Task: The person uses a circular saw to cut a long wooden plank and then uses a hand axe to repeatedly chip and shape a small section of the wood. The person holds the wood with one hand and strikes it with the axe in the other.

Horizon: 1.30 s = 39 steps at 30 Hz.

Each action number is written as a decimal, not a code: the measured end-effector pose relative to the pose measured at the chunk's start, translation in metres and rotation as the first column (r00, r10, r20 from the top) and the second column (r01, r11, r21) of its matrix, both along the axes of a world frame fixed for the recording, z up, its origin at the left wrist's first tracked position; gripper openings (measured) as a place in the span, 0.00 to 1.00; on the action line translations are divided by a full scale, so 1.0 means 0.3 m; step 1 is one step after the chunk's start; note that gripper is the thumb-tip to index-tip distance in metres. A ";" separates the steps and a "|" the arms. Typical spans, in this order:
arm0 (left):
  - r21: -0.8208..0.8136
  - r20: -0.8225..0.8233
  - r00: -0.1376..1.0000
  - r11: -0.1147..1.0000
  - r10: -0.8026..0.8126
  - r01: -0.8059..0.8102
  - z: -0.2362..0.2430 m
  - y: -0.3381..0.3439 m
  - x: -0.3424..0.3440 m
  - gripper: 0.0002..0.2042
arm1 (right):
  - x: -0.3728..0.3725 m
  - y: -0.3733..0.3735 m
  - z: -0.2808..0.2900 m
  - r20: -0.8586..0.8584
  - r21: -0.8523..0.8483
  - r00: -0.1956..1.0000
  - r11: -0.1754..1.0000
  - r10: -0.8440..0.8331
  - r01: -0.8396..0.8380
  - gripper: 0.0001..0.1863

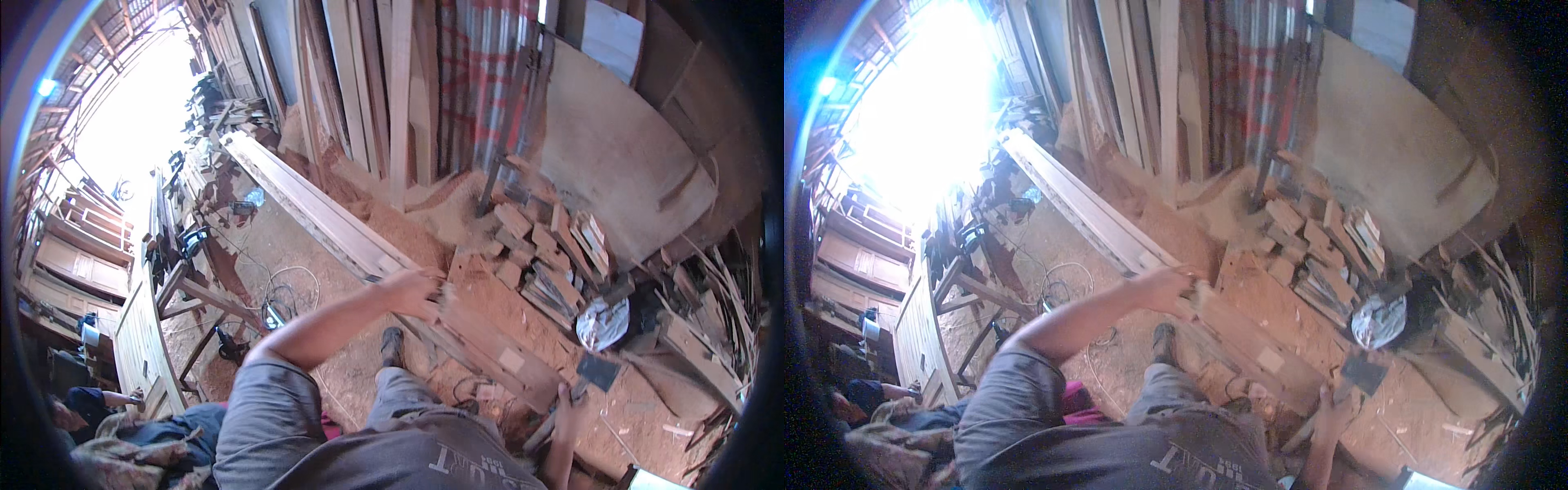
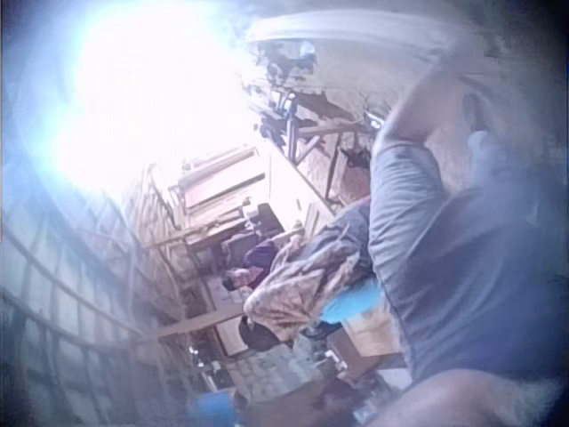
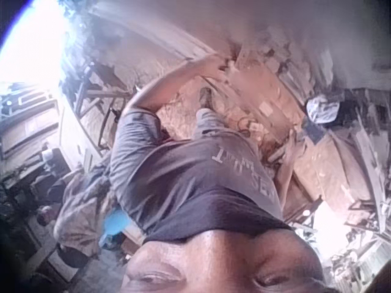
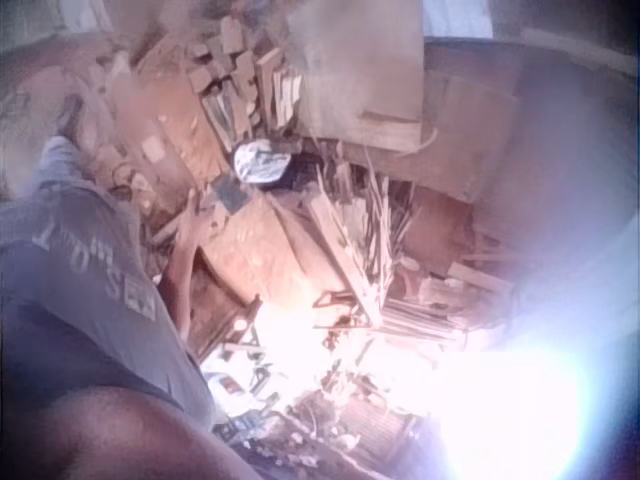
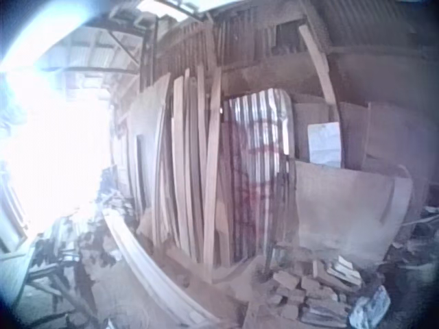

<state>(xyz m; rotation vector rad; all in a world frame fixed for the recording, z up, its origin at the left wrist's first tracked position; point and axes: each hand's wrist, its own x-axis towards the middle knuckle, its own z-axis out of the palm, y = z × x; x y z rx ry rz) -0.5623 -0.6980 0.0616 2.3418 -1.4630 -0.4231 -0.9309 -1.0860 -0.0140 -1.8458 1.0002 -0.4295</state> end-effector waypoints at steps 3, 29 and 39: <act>0.266 0.115 0.991 0.963 -0.068 0.035 -0.110 0.358 0.381 0.43 | 0.050 0.068 0.011 0.041 0.075 0.992 0.990 -0.123 0.119 0.30; 0.575 -0.176 0.979 0.796 -0.103 0.187 -0.186 0.823 1.138 0.60 | 0.192 0.203 0.057 -0.204 -0.044 0.863 0.885 -0.463 0.464 0.24; 0.535 -0.145 0.987 0.833 -0.069 0.136 -0.218 0.913 1.097 0.59 | 0.370 0.275 0.160 -0.311 -0.004 0.808 0.851 -0.501 0.525 0.26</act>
